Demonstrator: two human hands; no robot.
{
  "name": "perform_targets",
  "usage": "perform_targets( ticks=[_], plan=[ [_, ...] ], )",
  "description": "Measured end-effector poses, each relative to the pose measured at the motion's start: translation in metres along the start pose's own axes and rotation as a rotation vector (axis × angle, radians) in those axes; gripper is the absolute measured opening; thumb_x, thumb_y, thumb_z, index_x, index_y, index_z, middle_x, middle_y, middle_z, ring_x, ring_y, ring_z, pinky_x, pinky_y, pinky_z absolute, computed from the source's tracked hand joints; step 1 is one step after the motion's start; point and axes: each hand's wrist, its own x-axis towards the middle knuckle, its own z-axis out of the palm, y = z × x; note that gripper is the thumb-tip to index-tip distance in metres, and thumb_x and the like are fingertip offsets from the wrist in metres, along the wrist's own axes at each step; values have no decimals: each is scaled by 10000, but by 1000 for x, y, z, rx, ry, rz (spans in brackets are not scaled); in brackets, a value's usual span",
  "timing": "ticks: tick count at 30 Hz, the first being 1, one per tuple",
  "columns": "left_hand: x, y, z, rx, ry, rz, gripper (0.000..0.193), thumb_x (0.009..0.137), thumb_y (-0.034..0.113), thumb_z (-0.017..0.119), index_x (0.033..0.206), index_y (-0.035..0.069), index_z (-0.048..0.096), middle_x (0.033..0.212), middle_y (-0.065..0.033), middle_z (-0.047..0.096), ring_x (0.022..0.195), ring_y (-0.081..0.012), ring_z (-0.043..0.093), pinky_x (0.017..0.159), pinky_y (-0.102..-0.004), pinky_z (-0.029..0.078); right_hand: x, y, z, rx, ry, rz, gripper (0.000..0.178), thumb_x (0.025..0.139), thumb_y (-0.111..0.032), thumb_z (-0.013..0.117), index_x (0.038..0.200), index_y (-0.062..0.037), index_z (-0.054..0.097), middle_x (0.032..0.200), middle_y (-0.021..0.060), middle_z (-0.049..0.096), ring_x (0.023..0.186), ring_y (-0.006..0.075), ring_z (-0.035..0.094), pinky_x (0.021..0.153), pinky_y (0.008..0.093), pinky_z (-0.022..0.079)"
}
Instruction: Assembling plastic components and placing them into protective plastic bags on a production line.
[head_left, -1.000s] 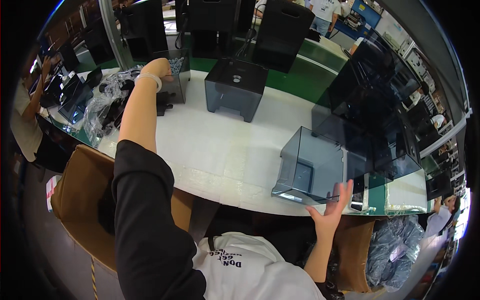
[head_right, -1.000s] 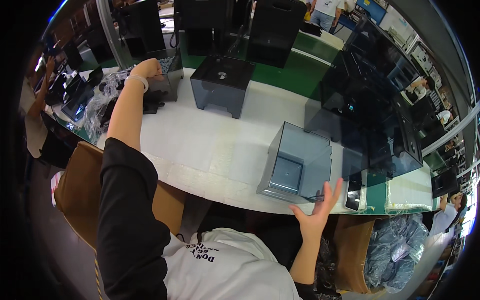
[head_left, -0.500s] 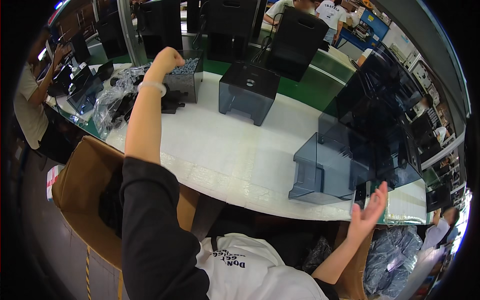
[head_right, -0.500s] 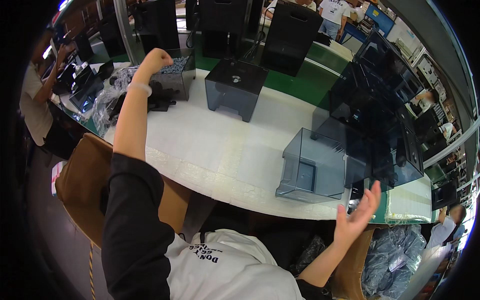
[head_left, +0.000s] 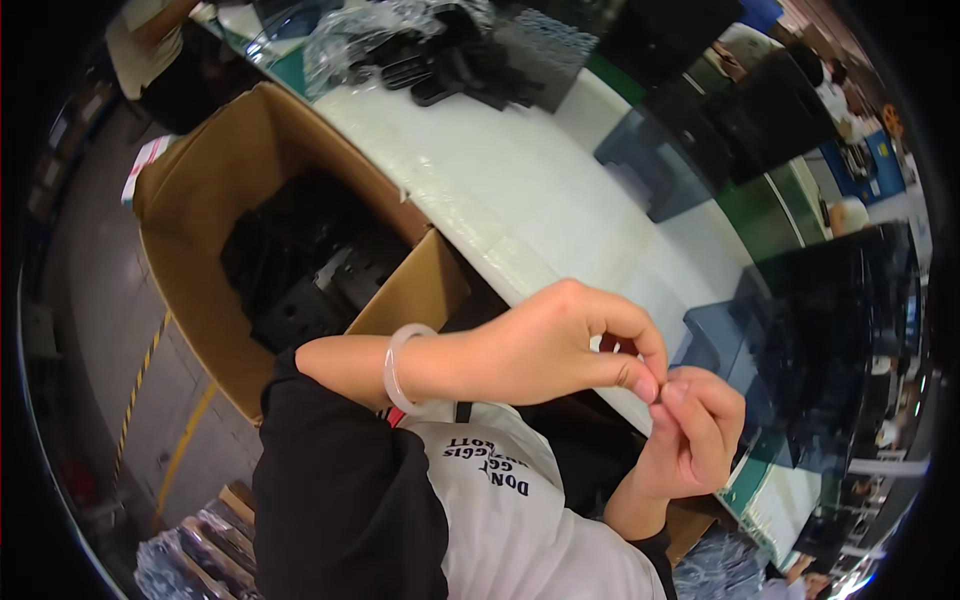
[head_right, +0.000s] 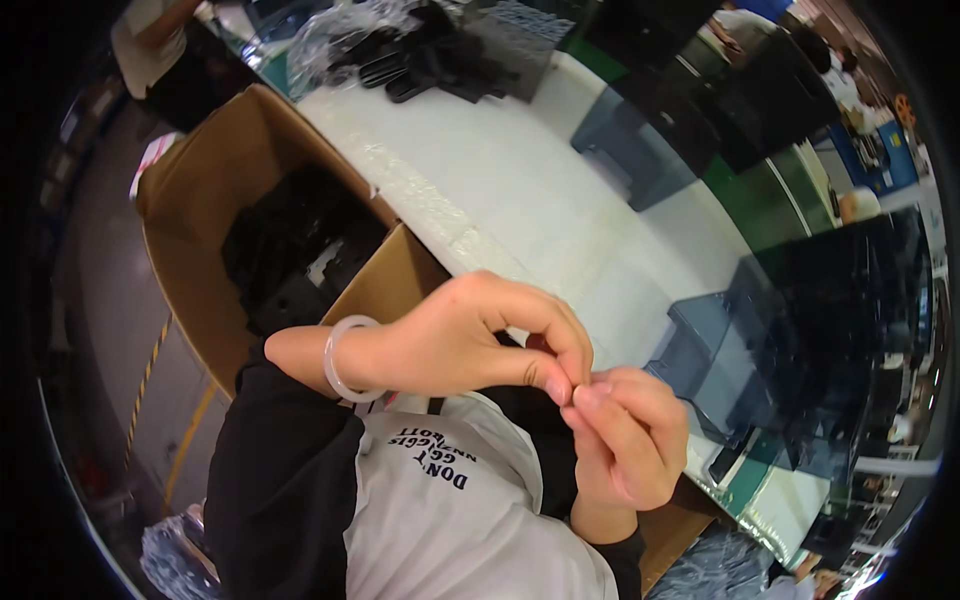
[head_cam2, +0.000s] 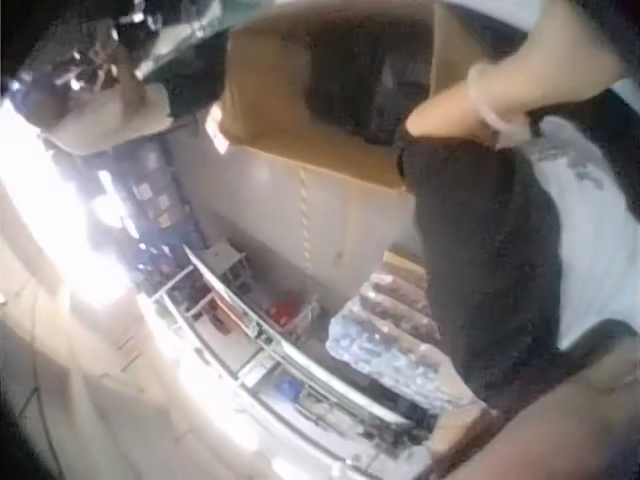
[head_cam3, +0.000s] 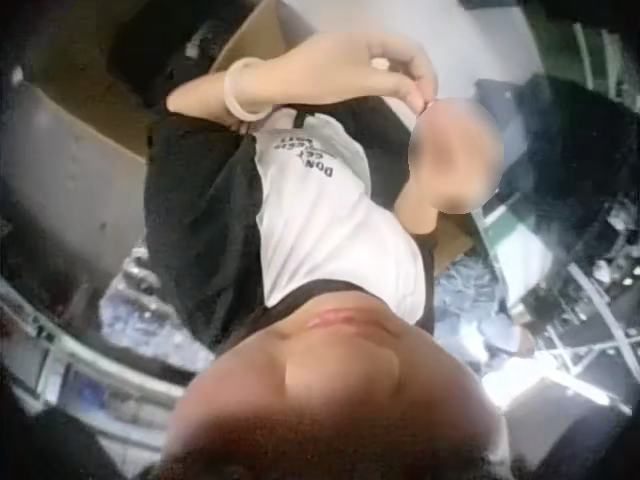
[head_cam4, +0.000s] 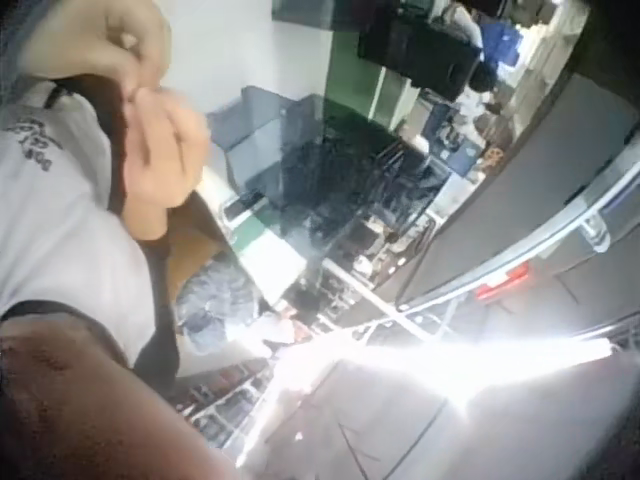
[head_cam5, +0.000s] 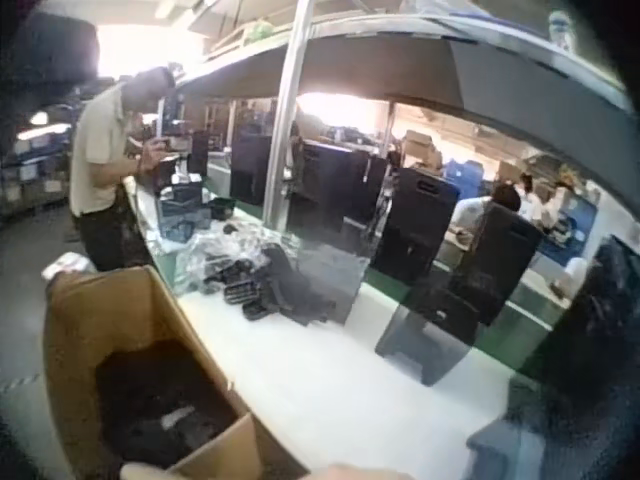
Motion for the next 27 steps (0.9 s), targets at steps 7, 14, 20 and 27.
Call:
perform_targets(
  ticks=[7, 14, 20, 27],
  plan=[
    [-25, 6, 0, -97, 168, -78, 99, 829, 21, 679, 923, -8, 682, 880, -31, 687, 780, -74, 601, 698, -212, 479, -1, 12, -15, 209, -85, 48, 211, 787, -97, 729, 943, 10, 635, 890, 155, 599, 777, 279, 615, 670, 353, 523],
    [-171, -22, -181, 702, 829, -599, 200, 887, 186, 563, 886, 20, 675, 843, -26, 686, 727, -91, 590, 655, -223, 448, -9, 53, -155, 178, -26, 459, 168, 924, -21, 544, 1080, 35, 574, 1016, 130, 570, 859, 202, 555, 794, 317, 459],
    [-337, -131, -197, 1162, 776, -1198, 240, 753, 54, 643, 993, 61, 664, 960, -146, 660, 913, -314, 632, 786, -381, 511, -13, 90, -228, -254, -33, 796, 169, 914, -22, 579, 1074, 29, 568, 967, 80, 595, 837, 155, 617, 788, 264, 511],
    [-401, -138, -214, 1302, 594, -1344, 434, 717, 66, 727, 1129, 32, 596, 1149, -170, 588, 1104, -362, 541, 944, -418, 452, 14, 108, -189, -156, -302, 1045, 135, 859, 20, 606, 993, 20, 582, 953, 62, 601, 844, 165, 661, 777, 271, 541]
  ],
)
